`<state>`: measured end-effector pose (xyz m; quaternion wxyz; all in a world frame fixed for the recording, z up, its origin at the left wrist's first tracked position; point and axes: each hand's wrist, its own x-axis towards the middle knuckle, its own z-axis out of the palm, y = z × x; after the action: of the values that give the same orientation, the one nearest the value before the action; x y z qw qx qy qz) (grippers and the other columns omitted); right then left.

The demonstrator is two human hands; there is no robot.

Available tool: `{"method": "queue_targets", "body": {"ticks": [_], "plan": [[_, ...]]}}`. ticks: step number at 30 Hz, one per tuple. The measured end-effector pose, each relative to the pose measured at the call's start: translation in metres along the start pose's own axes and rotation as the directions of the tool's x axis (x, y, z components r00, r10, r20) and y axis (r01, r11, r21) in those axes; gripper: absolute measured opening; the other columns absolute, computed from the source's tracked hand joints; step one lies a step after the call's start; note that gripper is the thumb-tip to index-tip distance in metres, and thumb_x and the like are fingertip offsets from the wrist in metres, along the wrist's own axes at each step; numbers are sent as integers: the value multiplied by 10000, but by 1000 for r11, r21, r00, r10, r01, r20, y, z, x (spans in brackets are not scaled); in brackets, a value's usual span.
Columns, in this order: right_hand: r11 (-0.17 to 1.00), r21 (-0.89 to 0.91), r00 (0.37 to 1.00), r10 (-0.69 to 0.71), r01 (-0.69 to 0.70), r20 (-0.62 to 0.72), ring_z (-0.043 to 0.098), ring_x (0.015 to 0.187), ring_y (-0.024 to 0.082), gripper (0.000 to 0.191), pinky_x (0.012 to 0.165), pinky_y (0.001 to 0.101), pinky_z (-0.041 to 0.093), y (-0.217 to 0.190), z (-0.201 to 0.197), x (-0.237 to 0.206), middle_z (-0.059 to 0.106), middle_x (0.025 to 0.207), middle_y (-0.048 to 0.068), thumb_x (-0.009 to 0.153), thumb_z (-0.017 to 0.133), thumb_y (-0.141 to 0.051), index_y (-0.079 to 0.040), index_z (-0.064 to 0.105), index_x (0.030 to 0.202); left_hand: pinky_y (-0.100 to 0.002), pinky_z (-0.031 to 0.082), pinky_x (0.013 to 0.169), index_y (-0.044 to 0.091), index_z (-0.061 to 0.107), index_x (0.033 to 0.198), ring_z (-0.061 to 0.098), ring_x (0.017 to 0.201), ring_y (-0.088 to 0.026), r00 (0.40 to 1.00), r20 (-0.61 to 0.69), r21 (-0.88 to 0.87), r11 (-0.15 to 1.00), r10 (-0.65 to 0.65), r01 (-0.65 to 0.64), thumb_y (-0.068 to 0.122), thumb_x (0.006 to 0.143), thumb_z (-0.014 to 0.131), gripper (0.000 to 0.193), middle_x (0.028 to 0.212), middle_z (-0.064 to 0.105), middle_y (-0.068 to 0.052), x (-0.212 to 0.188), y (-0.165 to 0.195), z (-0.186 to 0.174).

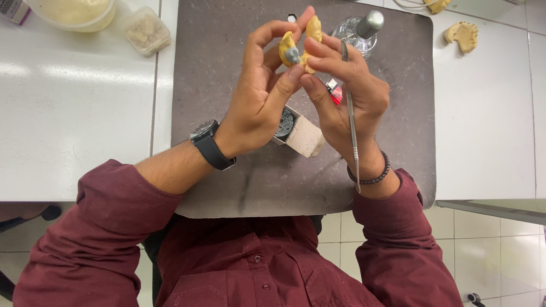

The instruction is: The person holds a yellow dental stone model with a wax pattern in one hand and uses a metal wax carver to sculpt and refine the wax on the teeth, rotating the model to reach different surfaces. They occasionally reposition the model and continue carving the wax around the tooth areas.

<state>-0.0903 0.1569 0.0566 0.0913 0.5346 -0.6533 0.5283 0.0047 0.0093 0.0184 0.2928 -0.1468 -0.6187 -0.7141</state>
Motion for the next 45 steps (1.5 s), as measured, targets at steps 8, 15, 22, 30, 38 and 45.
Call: {"method": "queue_targets", "body": {"ticks": [8, 15, 22, 30, 38, 45], "plan": [[992, -29, 992, -125, 126, 35, 557, 1398, 377, 175, 1200, 467, 513, 1, -8, 0, 762, 1208, 170, 980, 754, 65, -29, 704, 1119, -304, 609, 1046, 102, 417, 1314, 584, 1424, -221, 995, -14, 110, 989, 104, -101, -68, 1106, 694, 385, 1676, 287, -191, -5, -14, -7], [979, -53, 981, -194, 195, 28, 549, 1382, 402, 236, 1178, 505, 530, 1, -8, 2, 764, 1184, 154, 925, 786, 85, -46, 700, 1103, -326, 587, 1089, 104, 425, 1296, 537, 1460, -242, 990, 7, 78, 987, 141, -141, -74, 1089, 722, 404, 1666, 304, -194, -7, -18, -11], [981, -42, 982, -186, 188, 33, 558, 1378, 402, 214, 1178, 510, 534, 0, -9, 2, 763, 1178, 173, 927, 761, 81, -33, 694, 1095, -336, 574, 1123, 110, 422, 1289, 488, 1501, -240, 984, 30, 132, 975, 175, -177, -37, 1089, 749, 410, 1666, 303, -180, -5, -17, -12], [981, 4, 981, -192, 192, 30, 549, 1380, 396, 185, 1163, 509, 549, 2, -9, 2, 758, 1175, 197, 938, 748, 84, -5, 685, 1087, -323, 604, 1077, 125, 421, 1332, 568, 1445, -224, 978, 36, 166, 964, 206, -210, -23, 1082, 771, 455, 1657, 317, -172, -3, -15, -11], [988, 64, 989, -145, 143, 29, 571, 1379, 388, 175, 1180, 510, 542, 2, -10, -2, 749, 1197, 204, 953, 732, 74, 2, 680, 1104, -321, 626, 1026, 115, 477, 1364, 622, 1390, -244, 981, 12, 182, 964, 193, -192, -5, 1058, 796, 457, 1630, 343, -174, -4, -6, -8], [986, 106, 991, -134, 132, 19, 596, 1359, 377, 181, 1183, 488, 533, 4, -11, -2, 749, 1198, 213, 963, 741, 37, 7, 675, 1129, -319, 620, 1032, 129, 511, 1385, 552, 1449, -250, 974, 17, 215, 950, 227, -225, 27, 1053, 822, 467, 1624, 348, -132, -2, -6, -7]]}}
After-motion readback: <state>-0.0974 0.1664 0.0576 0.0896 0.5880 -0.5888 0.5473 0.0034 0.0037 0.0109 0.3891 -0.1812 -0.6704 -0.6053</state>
